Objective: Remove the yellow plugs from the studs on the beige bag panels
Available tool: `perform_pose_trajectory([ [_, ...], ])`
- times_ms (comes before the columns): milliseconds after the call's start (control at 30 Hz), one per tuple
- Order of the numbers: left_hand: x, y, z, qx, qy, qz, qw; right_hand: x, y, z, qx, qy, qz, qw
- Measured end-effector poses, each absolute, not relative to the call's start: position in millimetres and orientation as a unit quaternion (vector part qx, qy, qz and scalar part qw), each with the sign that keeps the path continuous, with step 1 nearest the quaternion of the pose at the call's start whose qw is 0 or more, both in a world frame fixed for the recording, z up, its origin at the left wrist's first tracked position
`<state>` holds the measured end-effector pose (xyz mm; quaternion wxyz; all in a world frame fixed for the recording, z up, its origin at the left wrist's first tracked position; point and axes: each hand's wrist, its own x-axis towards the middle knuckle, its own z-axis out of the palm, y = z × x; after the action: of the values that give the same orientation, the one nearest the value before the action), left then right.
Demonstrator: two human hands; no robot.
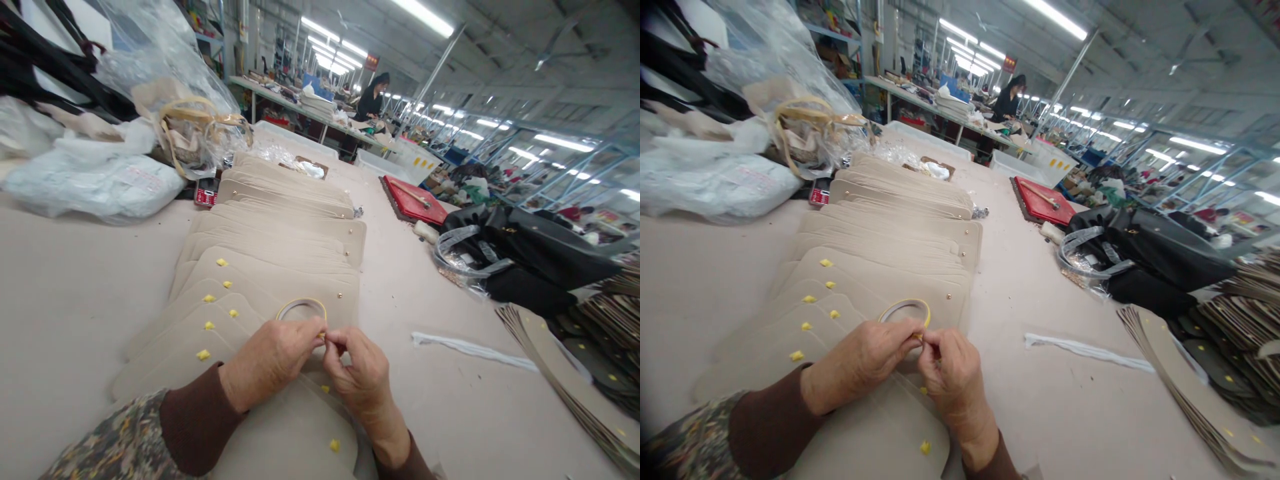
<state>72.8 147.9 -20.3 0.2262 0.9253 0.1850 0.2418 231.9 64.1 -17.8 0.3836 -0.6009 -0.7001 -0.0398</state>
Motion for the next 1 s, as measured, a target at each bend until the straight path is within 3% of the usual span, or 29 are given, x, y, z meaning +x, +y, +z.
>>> perform_pose_trajectory([
  [133,77.0,148.3,-19.4,0.923,0.179,0.283,0.188,227.2,62.6,-15.1,-0.641,-0.639,0.016,0.425],
  [300,81.8,148.1,-19.3,0.914,0.179,0.337,0.138,220.1,68.8,-12.2,-0.683,-0.466,0.263,0.497],
  [433,79.9,145.6,-20.8,0.905,0.186,0.363,0.126,234.8,78.9,-19.1,-0.707,-0.382,0.286,0.521],
  [733,85.3,157.4,-19.9,0.954,0.247,0.160,0.052,274.4,72.1,-35.7,-0.707,-0.409,0.371,0.442],
  [1000,81.9,151.5,-19.1,0.959,0.246,0.117,0.079,269.8,74.6,-30.7,-0.718,-0.496,0.321,0.369],
])
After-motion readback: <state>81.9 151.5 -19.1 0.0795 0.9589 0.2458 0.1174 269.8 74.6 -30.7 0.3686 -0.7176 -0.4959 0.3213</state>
